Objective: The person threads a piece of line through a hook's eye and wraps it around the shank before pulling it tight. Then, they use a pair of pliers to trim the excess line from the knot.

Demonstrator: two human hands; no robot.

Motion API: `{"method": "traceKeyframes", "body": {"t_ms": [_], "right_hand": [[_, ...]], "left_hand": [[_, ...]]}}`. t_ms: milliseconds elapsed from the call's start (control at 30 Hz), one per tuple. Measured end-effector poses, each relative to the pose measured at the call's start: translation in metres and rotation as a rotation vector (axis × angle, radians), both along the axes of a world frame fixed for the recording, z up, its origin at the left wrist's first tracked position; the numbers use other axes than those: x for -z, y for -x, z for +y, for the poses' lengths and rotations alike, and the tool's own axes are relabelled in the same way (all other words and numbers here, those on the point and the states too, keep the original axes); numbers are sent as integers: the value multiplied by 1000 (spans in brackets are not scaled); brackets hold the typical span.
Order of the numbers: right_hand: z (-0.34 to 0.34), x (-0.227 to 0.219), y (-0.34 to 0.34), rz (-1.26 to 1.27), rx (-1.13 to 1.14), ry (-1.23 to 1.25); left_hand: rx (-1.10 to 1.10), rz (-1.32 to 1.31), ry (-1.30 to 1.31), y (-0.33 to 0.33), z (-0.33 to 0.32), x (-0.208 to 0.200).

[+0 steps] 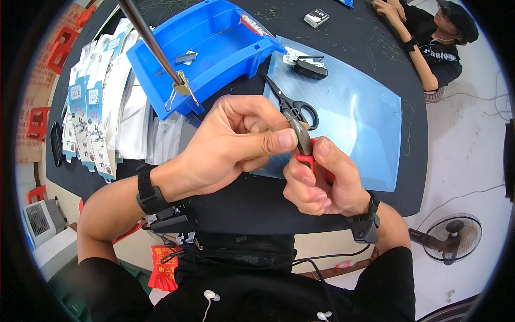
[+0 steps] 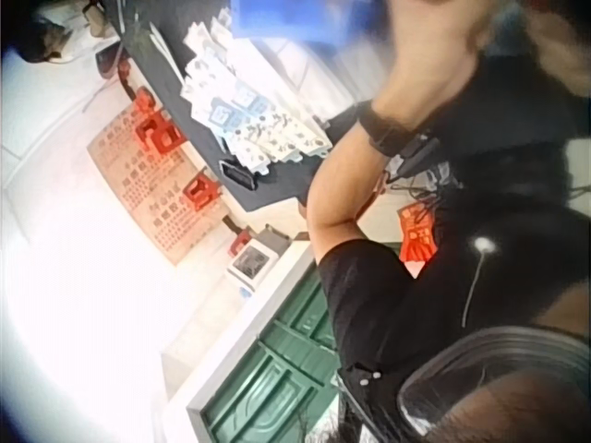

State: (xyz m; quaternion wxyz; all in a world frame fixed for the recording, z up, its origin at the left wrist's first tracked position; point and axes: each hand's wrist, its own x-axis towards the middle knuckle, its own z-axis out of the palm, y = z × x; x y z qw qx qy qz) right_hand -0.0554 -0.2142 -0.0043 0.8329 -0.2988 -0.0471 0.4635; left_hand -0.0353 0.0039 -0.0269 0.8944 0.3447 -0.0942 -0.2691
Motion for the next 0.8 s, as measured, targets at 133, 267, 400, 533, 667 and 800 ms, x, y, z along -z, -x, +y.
{"method": "traceKeyframes", "body": {"t_ms": [133, 267, 400, 533, 667, 800], "right_hand": [[0, -2, 2, -2, -25, 17], [1, -1, 4, 43, -43, -6], [1, 1, 3, 61, -61, -43], [1, 1, 3, 66, -67, -41], [2, 0, 3, 46, -70, -32], [1, -1, 2, 36, -73, -26]], "left_hand": [[40, 19, 12, 1, 0, 0], [63, 47, 9, 3, 1, -2], [56, 55, -9, 3, 0, -3], [73, 49, -6, 3, 1, -2], [76, 32, 2, 3, 1, -2], [73, 24, -5, 2, 1, -2]]}}
